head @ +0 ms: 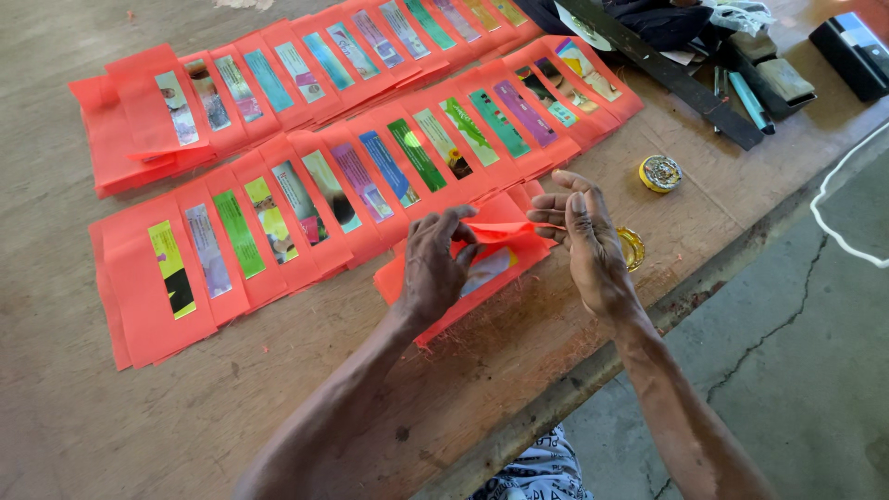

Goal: The person applies glue from a small jar onto the edges of orange paper sheets using a finger, then folds the paper over a printed insert to seal it. The person repeats this process for multiple sheets, stacking the finished items on the table.

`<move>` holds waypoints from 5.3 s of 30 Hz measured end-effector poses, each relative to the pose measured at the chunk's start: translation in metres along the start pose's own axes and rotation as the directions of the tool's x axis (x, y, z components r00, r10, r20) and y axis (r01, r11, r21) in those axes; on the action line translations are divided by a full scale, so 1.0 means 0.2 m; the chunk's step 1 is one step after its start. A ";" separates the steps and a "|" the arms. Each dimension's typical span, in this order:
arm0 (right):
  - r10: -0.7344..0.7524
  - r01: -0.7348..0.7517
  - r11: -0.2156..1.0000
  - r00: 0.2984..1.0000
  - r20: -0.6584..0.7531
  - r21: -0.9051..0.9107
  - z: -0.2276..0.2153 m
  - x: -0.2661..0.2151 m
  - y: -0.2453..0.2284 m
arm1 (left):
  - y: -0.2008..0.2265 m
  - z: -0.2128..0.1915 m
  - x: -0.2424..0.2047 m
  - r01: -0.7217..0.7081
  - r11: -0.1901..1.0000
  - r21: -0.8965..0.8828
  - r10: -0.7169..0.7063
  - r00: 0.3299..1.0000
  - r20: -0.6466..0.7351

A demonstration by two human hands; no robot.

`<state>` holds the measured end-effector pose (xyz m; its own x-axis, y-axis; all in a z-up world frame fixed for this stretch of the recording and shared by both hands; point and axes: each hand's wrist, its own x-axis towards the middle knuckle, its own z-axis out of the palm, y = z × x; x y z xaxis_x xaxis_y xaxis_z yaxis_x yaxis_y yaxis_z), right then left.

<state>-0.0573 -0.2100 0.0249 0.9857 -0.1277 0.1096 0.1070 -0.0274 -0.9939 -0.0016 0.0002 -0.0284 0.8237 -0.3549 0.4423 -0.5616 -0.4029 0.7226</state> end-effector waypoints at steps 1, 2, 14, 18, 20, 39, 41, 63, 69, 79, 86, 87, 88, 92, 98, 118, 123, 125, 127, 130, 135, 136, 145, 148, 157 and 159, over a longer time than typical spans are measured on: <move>0.008 -0.008 1.000 1.000 0.010 -0.002 0.00 0.01 0.00 | -0.01 0.00 0.00 -0.010 1.000 0.003 0.010 1.000 0.011; 0.023 -0.023 1.000 1.000 0.009 -0.008 0.01 0.01 0.00 | -0.02 -0.01 -0.01 -0.068 0.998 0.001 0.068 0.997 0.023; 0.073 -0.065 0.990 0.996 0.059 -0.124 0.03 0.06 0.05 | 0.01 -0.02 -0.01 -0.352 0.925 0.144 0.360 0.933 -0.030; 0.093 -0.096 0.968 0.995 -0.026 -0.230 0.05 0.07 0.07 | 0.00 -0.01 -0.01 -0.263 0.960 0.096 0.255 0.963 0.081; 0.080 -0.098 0.936 0.995 -0.067 -0.339 0.06 0.06 0.06 | -0.01 -0.01 -0.01 -0.223 0.971 0.086 0.211 0.969 0.131; 0.147 -0.117 0.857 0.989 0.022 -0.501 0.14 0.05 -0.03 | 0.44 -0.68 -0.04 0.191 0.562 -0.805 0.008 0.972 0.236; 0.016 -0.001 0.843 1.000 0.024 -0.537 0.14 0.01 -0.09 | 0.47 -0.69 -0.02 0.223 0.554 -0.802 -0.042 0.970 0.241; 0.412 0.081 0.109 0.903 0.119 -0.991 -0.34 -0.09 -0.38 | 0.64 -0.19 -0.08 0.309 0.837 -0.452 0.173 0.634 0.754; 0.229 0.104 0.260 0.959 0.166 -0.960 -0.39 -0.19 -0.38 | 0.46 0.02 -0.16 0.110 0.960 -0.257 0.078 0.778 0.623; 0.012 0.162 0.339 0.984 0.176 -0.927 -0.37 -0.32 -0.47 | 0.43 0.06 -0.15 0.101 0.976 -0.191 0.042 0.779 0.626; -0.461 0.324 0.525 0.886 0.057 -0.787 -0.37 -0.66 -0.68 | 0.40 0.08 -0.12 0.113 0.980 -0.166 0.028 0.741 0.670; -0.497 0.356 0.611 0.868 0.008 -0.707 -0.38 -0.73 -0.69 | 0.40 0.07 -0.12 0.129 0.977 -0.169 0.022 0.730 0.683; -0.433 0.319 0.719 0.901 -0.039 -0.617 -0.38 -0.79 -0.65 | 0.40 0.07 -0.11 0.138 0.975 -0.172 0.020 0.722 0.692; 0.075 0.033 0.868 0.978 0.197 -0.495 -0.43 -0.75 -0.32 | 0.42 0.05 -0.10 0.171 0.976 -0.132 -0.025 0.698 0.716; 0.707 -0.494 0.648 0.674 0.215 -0.580 -0.44 -0.75 -0.03 | 0.42 0.05 -0.09 0.157 0.977 -0.147 -0.006 0.703 0.711; 0.637 -0.101 0.627 0.637 0.434 -0.772 -0.05 -0.86 -0.17 | 0.34 0.08 -0.13 0.093 0.986 -0.139 0.016 0.775 0.632; 0.670 -0.308 0.686 0.621 0.407 -0.660 -0.09 -0.88 -0.12 | 0.32 0.05 -0.13 0.110 0.979 -0.169 0.019 0.783 0.622; 0.609 -0.351 0.732 0.720 0.332 -0.583 -0.16 -0.83 -0.12 | 0.32 0.05 -0.12 0.104 0.978 -0.178 0.028 0.787 0.617; 0.670 -0.401 0.622 0.718 0.191 -0.672 -0.22 -0.79 -0.13 | 0.31 0.05 -0.13 0.142 0.973 -0.181 0.007 0.767 0.641; 0.758 -0.448 0.420 0.651 0.034 -0.789 -0.26 -0.73 -0.16 | 0.31 0.06 -0.12 0.124 0.978 -0.169 0.011 0.775 0.632; 0.768 -0.401 0.357 0.640 0.021 -0.844 -0.27 -0.66 -0.18 | 0.31 0.05 -0.11 0.153 0.970 -0.189 0.004 0.768 0.641; 0.748 -0.384 0.392 0.662 0.046 -0.836 -0.27 -0.64 -0.17 | 0.31 0.05 -0.10 0.164 0.968 -0.192 -0.002 0.765 0.644; 0.886 -0.316 0.243 0.458 0.077 -0.917 -0.14 -0.62 -0.20 | 0.31 0.05 -0.11 0.154 0.966 -0.207 0.010 0.779 0.627; 0.747 -0.136 0.445 0.602 0.283 -0.885 -0.09 -0.72 -0.16 | 0.29 0.05 -0.11 0.130 0.969 -0.211 0.031 0.782 0.622; 0.890 0.022 0.098 0.446 0.097 -0.995 0.03 -0.76 -0.15 | 0.27 0.05 -0.13 0.117 0.971 -0.210 0.036 0.794 0.607; 0.893 0.066 0.086 0.437 0.106 -0.994 0.06 -0.76 -0.17 | 0.28 0.05 -0.13 0.103 0.973 -0.207 0.045 0.795 0.606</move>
<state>-0.2091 -0.1777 0.0410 0.5399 0.0246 -0.8413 -0.0550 -0.9964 -0.0645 -0.0550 -0.0217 -0.0059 0.5817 -0.8110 0.0623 -0.4458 -0.2539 0.8584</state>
